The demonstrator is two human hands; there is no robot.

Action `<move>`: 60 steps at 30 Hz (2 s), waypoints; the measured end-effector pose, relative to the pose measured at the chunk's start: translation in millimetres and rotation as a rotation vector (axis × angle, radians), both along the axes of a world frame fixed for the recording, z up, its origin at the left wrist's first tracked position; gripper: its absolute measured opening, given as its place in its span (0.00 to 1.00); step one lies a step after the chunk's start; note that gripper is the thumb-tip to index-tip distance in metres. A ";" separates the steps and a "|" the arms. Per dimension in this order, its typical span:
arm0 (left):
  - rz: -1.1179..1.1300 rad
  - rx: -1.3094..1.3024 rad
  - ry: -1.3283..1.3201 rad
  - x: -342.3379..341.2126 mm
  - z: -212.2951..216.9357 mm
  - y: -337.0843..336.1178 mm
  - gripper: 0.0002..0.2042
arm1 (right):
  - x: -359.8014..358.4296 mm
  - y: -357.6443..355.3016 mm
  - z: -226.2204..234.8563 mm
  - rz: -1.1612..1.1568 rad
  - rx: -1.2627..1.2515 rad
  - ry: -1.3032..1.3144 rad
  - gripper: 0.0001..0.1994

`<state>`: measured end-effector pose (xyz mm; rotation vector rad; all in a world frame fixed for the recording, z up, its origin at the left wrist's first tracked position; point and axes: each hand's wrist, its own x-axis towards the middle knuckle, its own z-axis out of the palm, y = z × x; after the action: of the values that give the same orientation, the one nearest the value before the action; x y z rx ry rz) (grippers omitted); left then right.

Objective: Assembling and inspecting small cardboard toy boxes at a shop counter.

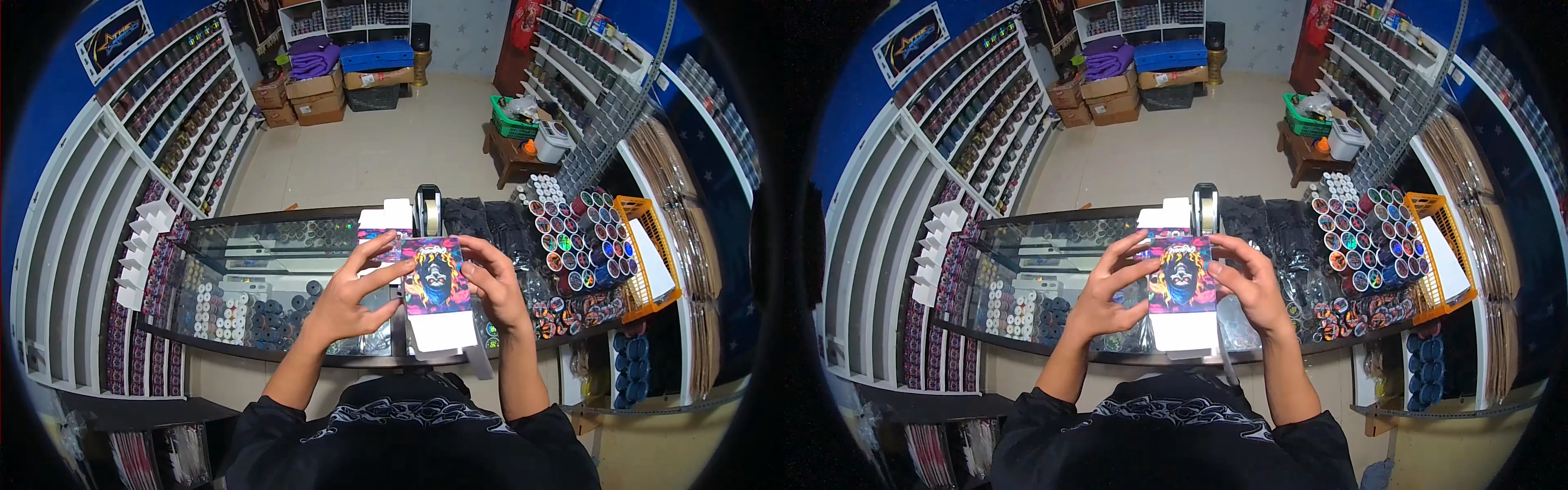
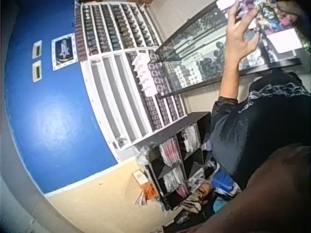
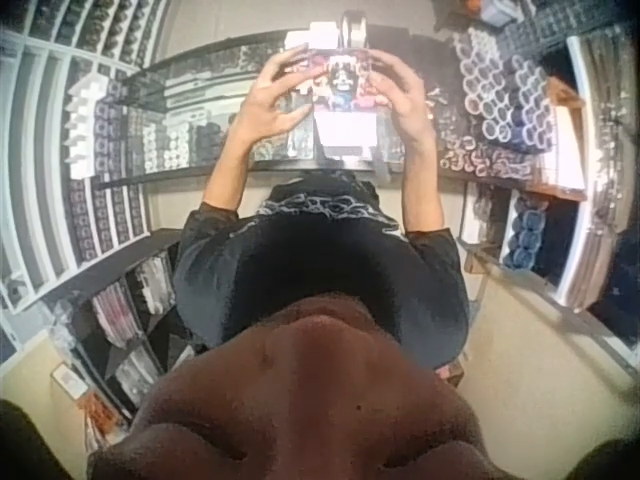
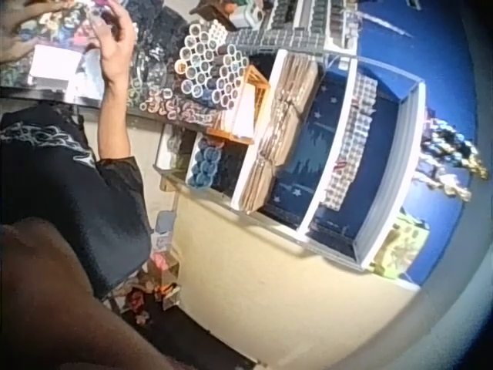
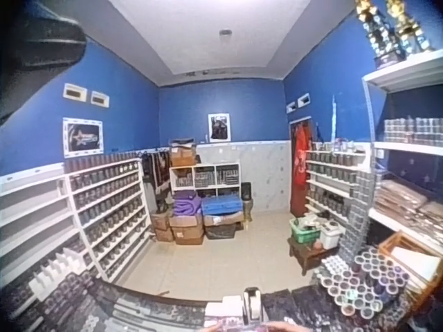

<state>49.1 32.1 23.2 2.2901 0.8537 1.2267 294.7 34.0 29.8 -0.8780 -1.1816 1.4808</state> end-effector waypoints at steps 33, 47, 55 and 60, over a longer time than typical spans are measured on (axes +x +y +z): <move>0.347 -0.287 -0.253 27.3 -31.1 24.8 0.32 | -34.3 21.4 -28.7 -0.369 0.205 -0.408 0.36; -0.156 -0.877 -0.715 5.3 -40.1 39.5 0.37 | -3.3 47.8 -36.9 -0.058 0.099 0.048 0.31; -0.147 -0.848 -0.738 -2.1 -34.1 37.0 0.35 | -8.8 43.2 -28.6 0.058 0.101 0.069 0.39; -0.112 -0.844 -0.727 4.5 -25.8 31.9 0.37 | -16.6 39.3 -28.3 0.034 0.146 0.051 0.44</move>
<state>53.6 64.0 -2.6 1.0976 0.7375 1.1962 278.1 73.3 1.5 -0.7205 -1.2550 1.4161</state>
